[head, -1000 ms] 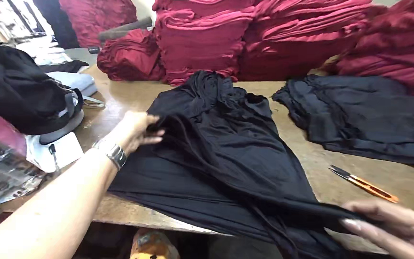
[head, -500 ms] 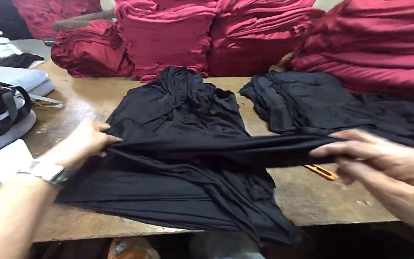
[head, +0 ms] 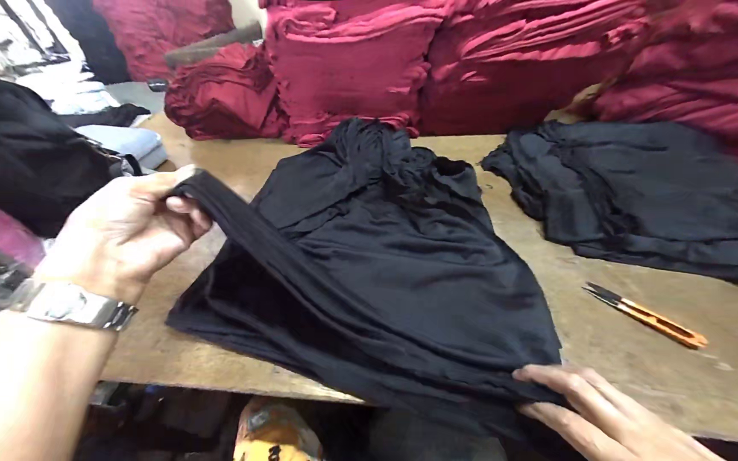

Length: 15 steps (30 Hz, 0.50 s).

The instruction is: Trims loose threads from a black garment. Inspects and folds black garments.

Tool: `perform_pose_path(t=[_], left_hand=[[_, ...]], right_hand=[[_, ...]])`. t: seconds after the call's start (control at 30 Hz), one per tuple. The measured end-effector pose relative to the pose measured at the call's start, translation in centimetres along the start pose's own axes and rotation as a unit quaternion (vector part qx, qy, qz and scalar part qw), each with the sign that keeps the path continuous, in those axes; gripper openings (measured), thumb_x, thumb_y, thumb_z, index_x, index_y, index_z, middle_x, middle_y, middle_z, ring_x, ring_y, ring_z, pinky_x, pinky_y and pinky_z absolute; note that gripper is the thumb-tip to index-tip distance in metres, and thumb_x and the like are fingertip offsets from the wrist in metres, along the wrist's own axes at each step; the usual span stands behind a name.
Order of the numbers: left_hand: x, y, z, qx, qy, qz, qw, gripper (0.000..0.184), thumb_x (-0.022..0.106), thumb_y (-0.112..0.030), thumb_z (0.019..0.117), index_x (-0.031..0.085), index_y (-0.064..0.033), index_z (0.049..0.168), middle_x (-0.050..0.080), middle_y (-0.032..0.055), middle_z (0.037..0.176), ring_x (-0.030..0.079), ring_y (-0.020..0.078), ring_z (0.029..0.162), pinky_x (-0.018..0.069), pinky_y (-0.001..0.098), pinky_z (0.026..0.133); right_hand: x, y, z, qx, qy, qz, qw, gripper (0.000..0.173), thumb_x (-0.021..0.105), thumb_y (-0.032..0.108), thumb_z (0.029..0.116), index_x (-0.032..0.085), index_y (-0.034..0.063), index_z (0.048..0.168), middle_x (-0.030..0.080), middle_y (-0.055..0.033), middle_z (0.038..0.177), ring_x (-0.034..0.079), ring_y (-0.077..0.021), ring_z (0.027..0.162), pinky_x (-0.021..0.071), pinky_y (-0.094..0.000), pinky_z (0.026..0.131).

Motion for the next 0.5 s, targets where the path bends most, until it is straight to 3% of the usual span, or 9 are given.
perform_pose_path(t=[0.07,0.13,0.23,0.3,0.37,0.4,0.43,0.5], left_hand=[[0.0,1.6,-0.1,-0.021,0.020,0.174,0.984,0.017,0.050,-0.021,0.1039,0.062,-0.0129,0.096,0.061,-0.0005,0.075,0.060,0.0100,0.063,0.0565,0.0292,0.063],[-1.2,4.2,-0.2,-0.057,0.021,0.360,0.931,0.022,0.055,-0.020,0.1057,0.066,-0.0030,0.113,0.068,0.0115,0.094,0.068,0.0215,0.081,0.0589,0.0437,0.075],[-3.2,6.0,-0.6,-0.051,0.000,0.457,0.888,0.017,0.065,-0.020,0.1015,0.072,-0.0042,0.104,0.071,0.0102,0.094,0.066,0.0169,0.077,0.0561,0.0375,0.069],[-3.6,6.0,-1.4,-0.035,-0.007,0.473,0.881,0.018,0.065,-0.020,0.1011,0.074,-0.0053,0.107,0.072,0.0098,0.093,0.062,0.0152,0.071,0.0517,0.0341,0.062],[-4.1,6.1,-1.7,-0.018,-0.001,0.512,0.859,0.017,0.068,-0.019,0.0998,0.076,-0.0042,0.098,0.071,0.0095,0.080,0.057,0.0136,0.057,0.0457,0.0301,0.051],[-4.4,6.3,-1.8,-0.018,0.008,0.520,0.854,0.018,0.068,-0.017,0.0994,0.076,-0.0039,0.091,0.069,0.0088,0.072,0.052,0.0122,0.050,0.0418,0.0274,0.047],[-4.7,6.6,-1.8,-0.022,0.019,0.516,0.856,0.019,0.066,-0.014,0.0996,0.074,-0.0029,0.086,0.066,0.0082,0.066,0.049,0.0108,0.046,0.0392,0.0245,0.042],[-5.1,6.8,-2.1,-0.033,0.025,0.488,0.872,0.020,0.064,-0.007,0.0999,0.074,-0.0005,0.084,0.070,0.0101,0.070,0.058,0.0126,0.050,0.0453,0.0253,0.045]], right_hand=[[0.1,0.0,-0.4,0.011,0.010,0.044,0.999,0.055,0.067,0.024,0.0819,0.059,-0.0084,0.126,0.049,-0.0373,0.140,0.049,-0.0548,0.129,0.0424,-0.0635,0.105],[-0.2,-0.4,-0.8,0.029,0.010,0.066,0.997,0.061,0.068,0.031,0.0830,0.059,-0.0083,0.129,0.046,-0.0383,0.142,0.047,-0.0542,0.131,0.0397,-0.0633,0.108],[-0.1,0.4,-0.6,0.028,-0.042,-0.036,0.998,0.050,0.073,0.034,0.0890,0.063,-0.0012,0.122,0.056,-0.0366,0.130,0.055,-0.0547,0.122,0.0422,-0.0675,0.102],[-0.2,1.0,-0.7,0.008,-0.126,-0.105,0.986,0.026,0.071,0.027,0.0939,0.067,0.0059,0.109,0.064,-0.0278,0.114,0.062,-0.0456,0.111,0.0483,-0.0596,0.098],[-1.0,0.6,-0.7,-0.013,-0.193,-0.081,0.978,0.013,0.065,0.021,0.0973,0.068,0.0087,0.098,0.064,-0.0202,0.104,0.063,-0.0346,0.100,0.0535,-0.0459,0.089],[-1.6,0.3,-0.7,-0.011,-0.200,-0.047,0.979,0.013,0.062,0.018,0.0981,0.069,0.0077,0.095,0.064,-0.0204,0.104,0.063,-0.0329,0.097,0.0547,-0.0424,0.085],[-2.3,0.2,-0.7,-0.004,-0.186,-0.007,0.983,0.016,0.061,0.016,0.1001,0.070,0.0030,0.097,0.065,-0.0259,0.107,0.064,-0.0377,0.099,0.0548,-0.0463,0.085],[-2.2,0.1,-0.9,-0.008,-0.142,0.002,0.990,0.027,0.063,0.028,0.1013,0.071,0.0023,0.105,0.064,-0.0276,0.118,0.064,-0.0398,0.109,0.0533,-0.0494,0.093]])
Point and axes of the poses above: each hand's wrist, its own z-axis towards the middle knuckle, its own x-axis out of the palm, y = z × x, the point moved 9 cm from there along z, towards the middle knuckle
